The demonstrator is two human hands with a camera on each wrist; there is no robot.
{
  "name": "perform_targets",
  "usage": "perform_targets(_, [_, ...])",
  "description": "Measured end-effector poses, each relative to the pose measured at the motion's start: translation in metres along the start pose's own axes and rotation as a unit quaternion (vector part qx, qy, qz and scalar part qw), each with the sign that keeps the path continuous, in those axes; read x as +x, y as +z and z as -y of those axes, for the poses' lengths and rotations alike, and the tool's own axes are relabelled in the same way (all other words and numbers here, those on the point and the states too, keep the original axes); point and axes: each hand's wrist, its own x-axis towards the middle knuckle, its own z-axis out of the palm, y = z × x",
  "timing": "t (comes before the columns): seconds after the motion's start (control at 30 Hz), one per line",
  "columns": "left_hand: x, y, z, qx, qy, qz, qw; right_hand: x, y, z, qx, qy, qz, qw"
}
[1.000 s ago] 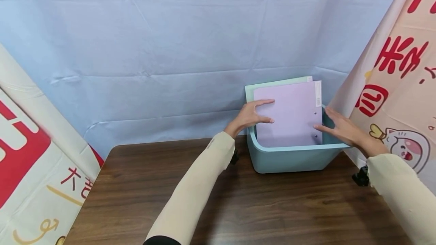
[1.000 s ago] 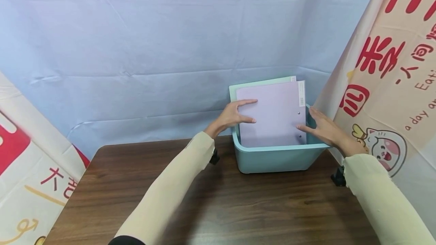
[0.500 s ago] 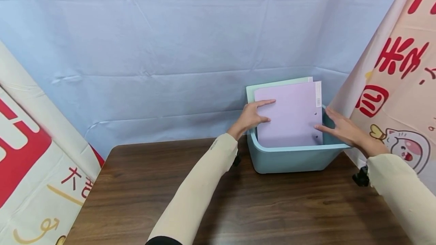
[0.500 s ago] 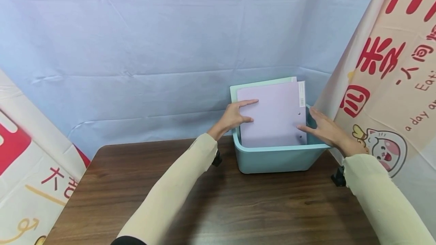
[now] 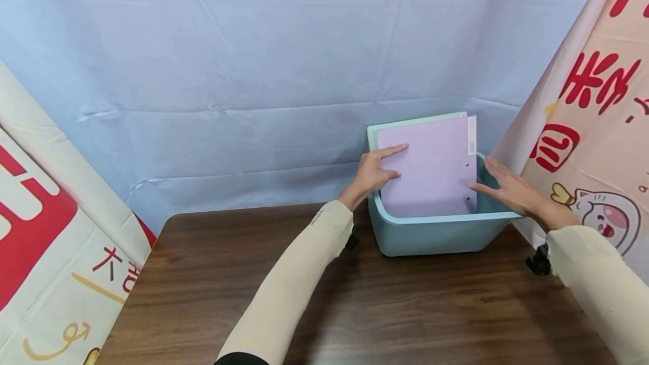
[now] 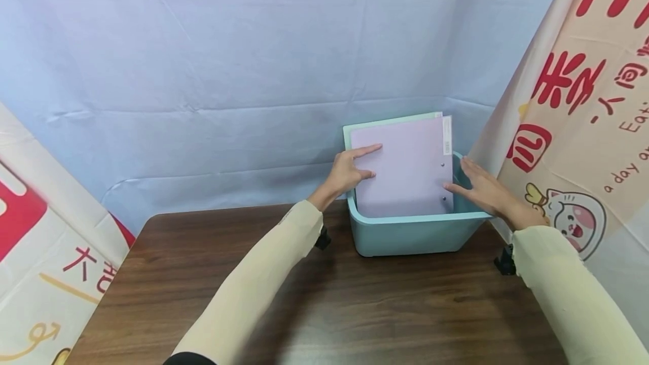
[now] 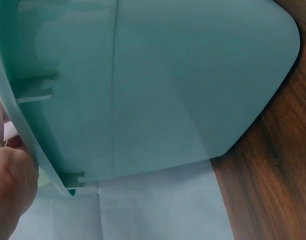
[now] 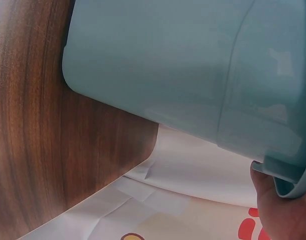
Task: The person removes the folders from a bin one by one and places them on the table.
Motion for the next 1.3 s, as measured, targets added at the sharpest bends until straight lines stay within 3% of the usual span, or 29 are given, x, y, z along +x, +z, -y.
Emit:
perform_targets(0.27, [-0.005, -0.006, -0.005, -0.007, 0.019, -0.007, 0.9998, -0.002, -0.002, 0.000, 0.004, -0.008, 0.008, 0.9999])
perform_targets(0.6, [-0.009, -0.019, -0.015, 0.004, 0.061, -0.037, 0.9974, -0.003, -0.003, -0.001, 0.011, -0.018, 0.011, 0.9997])
perform_targets(0.97, [-0.010, -0.031, -0.030, 0.003, 0.083, -0.061, 0.9946, -0.004, -0.002, 0.001, 0.002, -0.033, 0.001, 0.9994])
perform_targets(1.3, [-0.013, -0.042, -0.039, -0.011, 0.094, -0.104, 0.9901, -0.006, -0.003, 0.000, 0.003, -0.030, 0.007, 0.9995])
